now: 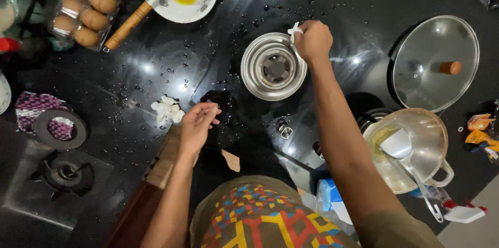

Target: The person wipes a black glass stovetop with a white paper towel, focusing on the area around a burner. They repeatedly wipe the same spots and occasionally adjust the paper towel.

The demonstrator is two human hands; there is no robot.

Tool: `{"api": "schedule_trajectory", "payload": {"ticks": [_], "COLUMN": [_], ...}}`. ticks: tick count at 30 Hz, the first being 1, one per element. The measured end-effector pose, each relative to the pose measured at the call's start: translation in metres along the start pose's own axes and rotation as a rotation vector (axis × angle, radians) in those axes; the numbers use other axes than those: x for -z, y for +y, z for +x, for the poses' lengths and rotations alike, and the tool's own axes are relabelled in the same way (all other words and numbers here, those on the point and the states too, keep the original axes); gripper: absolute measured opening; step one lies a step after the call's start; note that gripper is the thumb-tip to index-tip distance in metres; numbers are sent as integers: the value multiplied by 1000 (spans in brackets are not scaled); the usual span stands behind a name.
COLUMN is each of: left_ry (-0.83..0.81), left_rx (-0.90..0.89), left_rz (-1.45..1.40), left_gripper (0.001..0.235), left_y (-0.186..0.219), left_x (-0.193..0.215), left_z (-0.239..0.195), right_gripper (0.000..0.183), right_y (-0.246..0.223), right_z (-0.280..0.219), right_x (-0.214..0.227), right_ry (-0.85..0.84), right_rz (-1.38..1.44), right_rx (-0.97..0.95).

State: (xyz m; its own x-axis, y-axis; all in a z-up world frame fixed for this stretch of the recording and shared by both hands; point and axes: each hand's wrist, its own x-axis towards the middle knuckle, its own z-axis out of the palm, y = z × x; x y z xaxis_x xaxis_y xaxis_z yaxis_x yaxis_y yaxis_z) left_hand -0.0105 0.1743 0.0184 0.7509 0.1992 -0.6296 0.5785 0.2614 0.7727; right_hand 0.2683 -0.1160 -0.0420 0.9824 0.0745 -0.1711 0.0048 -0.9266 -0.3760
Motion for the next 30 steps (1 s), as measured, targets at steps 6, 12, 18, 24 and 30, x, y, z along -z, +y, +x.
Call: {"api": "schedule_trajectory", "payload": {"ticks": [6, 12, 18, 24, 30], "left_ry": [58, 94, 104, 116, 121], "left_rx": [14, -38, -18, -13, 11], "left_rz": [7, -53, -78, -128, -143], "left_gripper": [25, 25, 25, 24, 25], "left_y": [-1, -19, -35, -38, -45], "left_x": [18, 42, 46, 52, 56], "left_z": [-8, -16, -28, -39, -43], "right_gripper": [7, 7, 9, 5, 14], "right_y": [-69, -100, -95, -62, -101], "right_z": [27, 25, 3, 45, -30], "right_x": [-34, -64, -68, -66, -85], "right_ry": [65, 62, -98, 63, -7], "right_rz": [-25, 31, -139, -245, -181], "right_rx": [388, 434, 714, 653, 667]}}
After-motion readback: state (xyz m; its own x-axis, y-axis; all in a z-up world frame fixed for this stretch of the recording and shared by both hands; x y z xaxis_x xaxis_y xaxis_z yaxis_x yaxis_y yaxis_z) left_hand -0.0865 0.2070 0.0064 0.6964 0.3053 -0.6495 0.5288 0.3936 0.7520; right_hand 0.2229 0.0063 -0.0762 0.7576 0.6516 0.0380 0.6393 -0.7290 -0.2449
